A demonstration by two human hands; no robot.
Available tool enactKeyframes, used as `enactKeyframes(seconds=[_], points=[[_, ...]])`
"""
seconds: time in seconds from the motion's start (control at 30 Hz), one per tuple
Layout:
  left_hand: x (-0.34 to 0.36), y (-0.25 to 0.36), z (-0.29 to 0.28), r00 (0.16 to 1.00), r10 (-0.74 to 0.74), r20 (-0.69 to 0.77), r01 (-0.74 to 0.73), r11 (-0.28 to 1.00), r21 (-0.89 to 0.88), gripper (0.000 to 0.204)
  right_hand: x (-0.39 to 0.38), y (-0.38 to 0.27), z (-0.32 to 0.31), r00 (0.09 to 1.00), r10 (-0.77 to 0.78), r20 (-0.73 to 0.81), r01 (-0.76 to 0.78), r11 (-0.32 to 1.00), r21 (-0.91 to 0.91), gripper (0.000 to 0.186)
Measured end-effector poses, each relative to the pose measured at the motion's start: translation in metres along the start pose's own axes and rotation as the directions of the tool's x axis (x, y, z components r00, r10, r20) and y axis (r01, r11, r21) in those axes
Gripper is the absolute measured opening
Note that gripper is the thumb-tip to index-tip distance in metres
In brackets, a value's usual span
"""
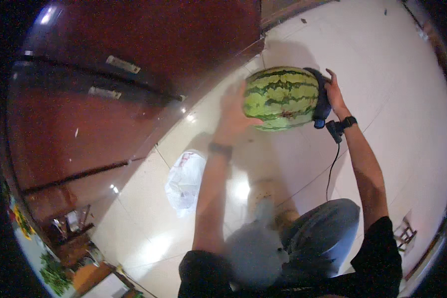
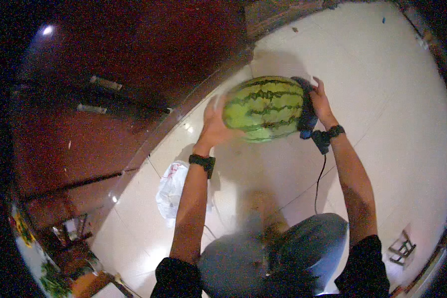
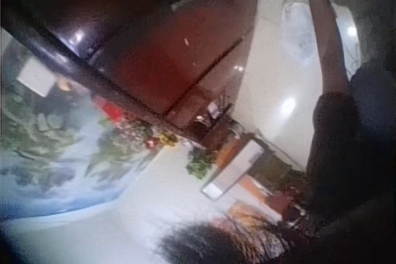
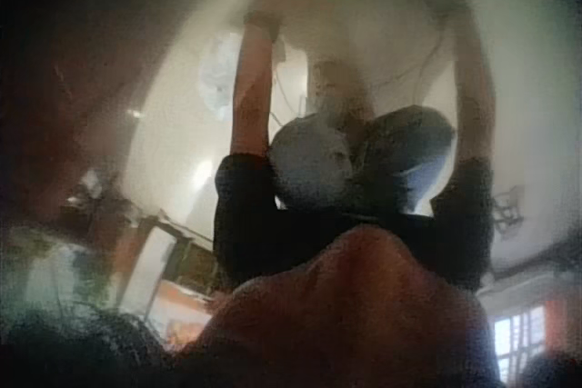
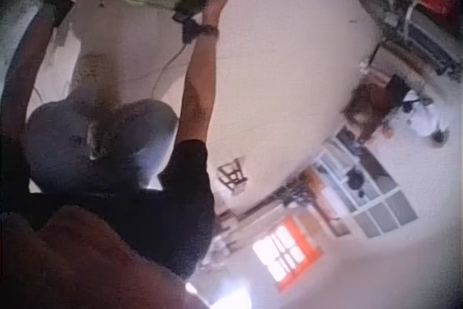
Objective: The person unbags a watermelon, then uses a cloth to wipe the watermelon, several apples, a jar, and a small box one at a time.
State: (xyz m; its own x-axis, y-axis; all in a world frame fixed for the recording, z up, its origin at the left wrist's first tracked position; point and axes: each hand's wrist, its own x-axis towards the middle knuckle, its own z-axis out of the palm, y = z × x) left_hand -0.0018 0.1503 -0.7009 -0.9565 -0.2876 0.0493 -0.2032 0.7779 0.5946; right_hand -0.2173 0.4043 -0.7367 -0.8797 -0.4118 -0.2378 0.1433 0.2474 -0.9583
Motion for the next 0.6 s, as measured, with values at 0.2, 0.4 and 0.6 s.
enactKeyframes(seconds=[0.2, 0.4, 0.6], points=[[-0.027, -0.023, 0.020, 0.923, -0.337, -0.184, 0.272, 0.912, -0.307, 0.104, -0.015, 0.007, -0.013, 0.936, 0.259, 0.238, -0.295, 0.947, 0.130, 0.060], [-0.005, 0.007, 0.015, 0.825, -0.542, 0.161, 0.391, 0.342, -0.854, 0.076, -0.022, 0.025, -0.032, 0.957, 0.189, 0.219, -0.265, 0.878, 0.398, 0.058], [0.000, 0.012, 0.041, 0.947, -0.311, -0.079, 0.128, 0.592, -0.796, 0.081, -0.030, -0.008, -0.007, 0.970, -0.074, 0.231, 0.054, 0.994, 0.092, 0.058]])
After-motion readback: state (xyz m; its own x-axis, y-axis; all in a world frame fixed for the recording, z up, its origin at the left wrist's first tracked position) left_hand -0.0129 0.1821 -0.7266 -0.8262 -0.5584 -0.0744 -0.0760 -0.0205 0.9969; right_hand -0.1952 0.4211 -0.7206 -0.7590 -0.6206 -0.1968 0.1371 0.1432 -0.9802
